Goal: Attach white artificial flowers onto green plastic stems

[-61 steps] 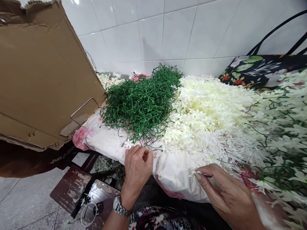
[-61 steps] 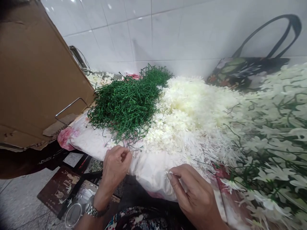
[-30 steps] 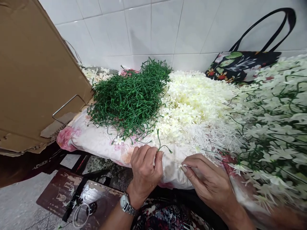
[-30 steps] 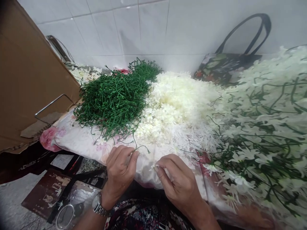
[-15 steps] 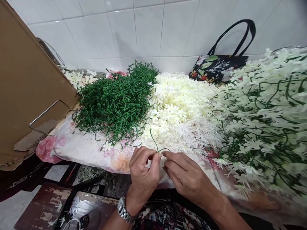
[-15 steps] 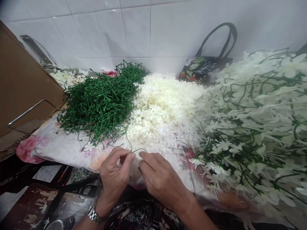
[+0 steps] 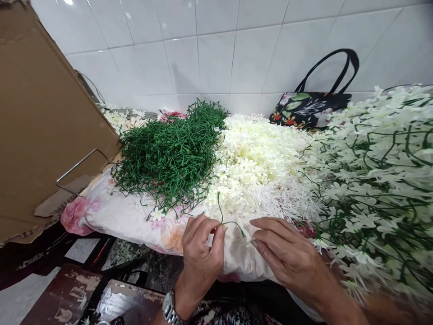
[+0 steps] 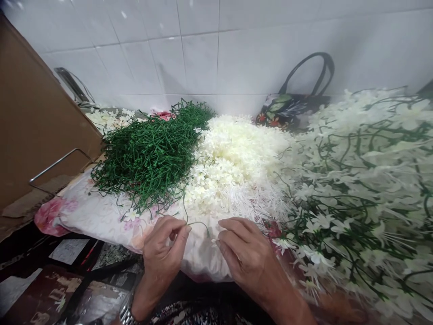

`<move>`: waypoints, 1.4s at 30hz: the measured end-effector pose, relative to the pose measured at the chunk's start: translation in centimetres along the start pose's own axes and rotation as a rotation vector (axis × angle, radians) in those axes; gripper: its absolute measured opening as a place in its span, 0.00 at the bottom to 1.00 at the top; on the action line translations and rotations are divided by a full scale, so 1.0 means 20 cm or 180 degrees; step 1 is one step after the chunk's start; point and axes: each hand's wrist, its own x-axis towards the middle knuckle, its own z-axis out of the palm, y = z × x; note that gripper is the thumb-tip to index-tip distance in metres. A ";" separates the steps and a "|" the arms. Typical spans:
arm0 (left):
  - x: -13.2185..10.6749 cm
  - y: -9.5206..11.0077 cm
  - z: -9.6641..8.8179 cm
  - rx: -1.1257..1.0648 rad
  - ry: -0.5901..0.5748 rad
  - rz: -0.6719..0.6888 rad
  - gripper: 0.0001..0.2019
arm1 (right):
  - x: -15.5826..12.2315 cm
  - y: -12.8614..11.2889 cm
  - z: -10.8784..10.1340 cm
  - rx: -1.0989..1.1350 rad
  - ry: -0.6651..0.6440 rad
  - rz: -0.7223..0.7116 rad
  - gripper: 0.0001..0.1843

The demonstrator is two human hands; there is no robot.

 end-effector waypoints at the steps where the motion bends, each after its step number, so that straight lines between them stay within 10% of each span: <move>1: -0.01 0.00 -0.01 -0.0074 -0.0063 -0.0006 0.07 | 0.00 0.01 -0.01 0.0032 0.0006 0.0036 0.07; 10: -0.08 0.03 -0.08 -0.0921 -0.0821 0.0086 0.07 | 0.08 -0.08 -0.07 0.1856 0.0376 0.0998 0.04; 18: -0.10 0.06 -0.09 -0.1292 -0.1355 -0.0441 0.09 | 0.10 -0.13 -0.05 0.1968 0.0293 0.0814 0.05; 32: -0.12 0.11 -0.03 -0.2314 -0.0916 -0.1816 0.07 | 0.05 -0.19 0.01 0.2078 0.0316 0.0741 0.05; 42: -0.13 0.12 -0.07 -0.2017 -0.0843 -0.1065 0.08 | 0.00 -0.19 0.01 0.1816 0.0365 0.0921 0.04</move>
